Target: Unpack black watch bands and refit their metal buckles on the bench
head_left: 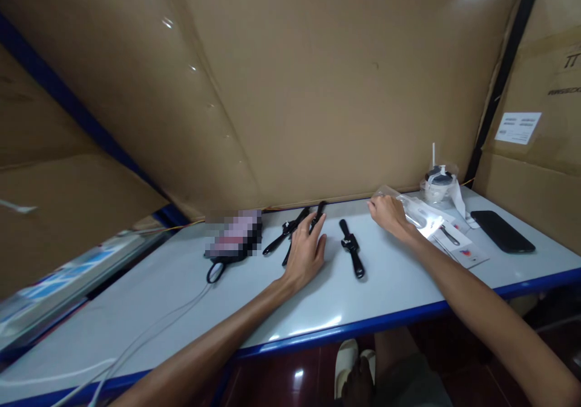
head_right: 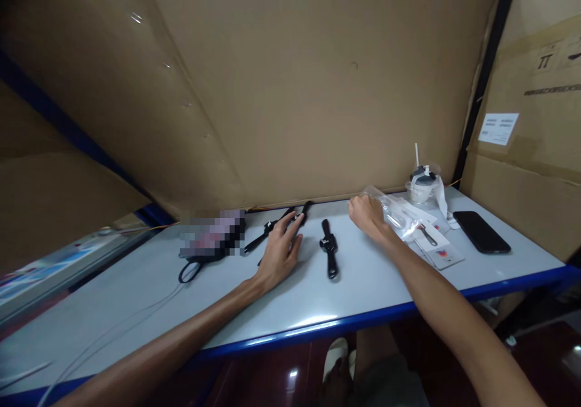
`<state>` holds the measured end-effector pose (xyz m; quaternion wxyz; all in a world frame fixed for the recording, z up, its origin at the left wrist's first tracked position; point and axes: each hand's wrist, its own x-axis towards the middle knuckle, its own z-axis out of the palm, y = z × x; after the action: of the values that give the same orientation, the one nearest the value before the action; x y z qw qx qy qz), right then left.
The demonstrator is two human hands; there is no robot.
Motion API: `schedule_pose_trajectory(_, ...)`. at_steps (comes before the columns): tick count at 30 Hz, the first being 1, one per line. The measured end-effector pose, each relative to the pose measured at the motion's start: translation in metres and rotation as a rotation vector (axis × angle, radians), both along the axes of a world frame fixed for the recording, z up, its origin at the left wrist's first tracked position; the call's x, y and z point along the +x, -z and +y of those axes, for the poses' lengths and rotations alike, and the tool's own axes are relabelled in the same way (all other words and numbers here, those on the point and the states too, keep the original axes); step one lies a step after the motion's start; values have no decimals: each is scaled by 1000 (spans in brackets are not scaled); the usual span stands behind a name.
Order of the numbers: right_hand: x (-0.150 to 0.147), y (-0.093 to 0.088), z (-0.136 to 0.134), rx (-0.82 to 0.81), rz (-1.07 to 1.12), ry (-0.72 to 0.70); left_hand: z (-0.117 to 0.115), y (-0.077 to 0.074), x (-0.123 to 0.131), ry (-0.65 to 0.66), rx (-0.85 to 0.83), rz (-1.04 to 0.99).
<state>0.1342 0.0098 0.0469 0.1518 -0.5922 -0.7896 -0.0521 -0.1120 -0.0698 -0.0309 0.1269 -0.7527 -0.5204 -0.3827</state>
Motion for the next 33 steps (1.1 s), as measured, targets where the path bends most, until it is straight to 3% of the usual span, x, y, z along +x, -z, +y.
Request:
schedule_pose_trajectory(5, -5, 1, -5, -18, -6, -58, -8, -9, 5, 51, -34, 41)
schedule_pose_trajectory(12, -7, -4, -18, -207, -26, -350, -14, -13, 13, 146, -201, 224)
schedule_pose_trajectory(22, -15, -17, -47, -521, -194, -458, -17, -21, 20, 45, -220, 274)
schedule_pose_trajectory(25, -12, -13, -40, -393, -218, -396, -21, -24, 19, 61, -201, 229)
schedule_pose_trajectory(28, -4, -5, -28, -198, -219, -358, -24, -26, 19, 222, -196, 223)
schedule_pose_trajectory(31, 0, 5, -18, -195, -204, -386, -23, -25, 17, 307, -187, 184)
schedule_pose_trajectory(33, -1, 10, -16, -190, -161, -404, -19, -23, 14, 252, -175, 103)
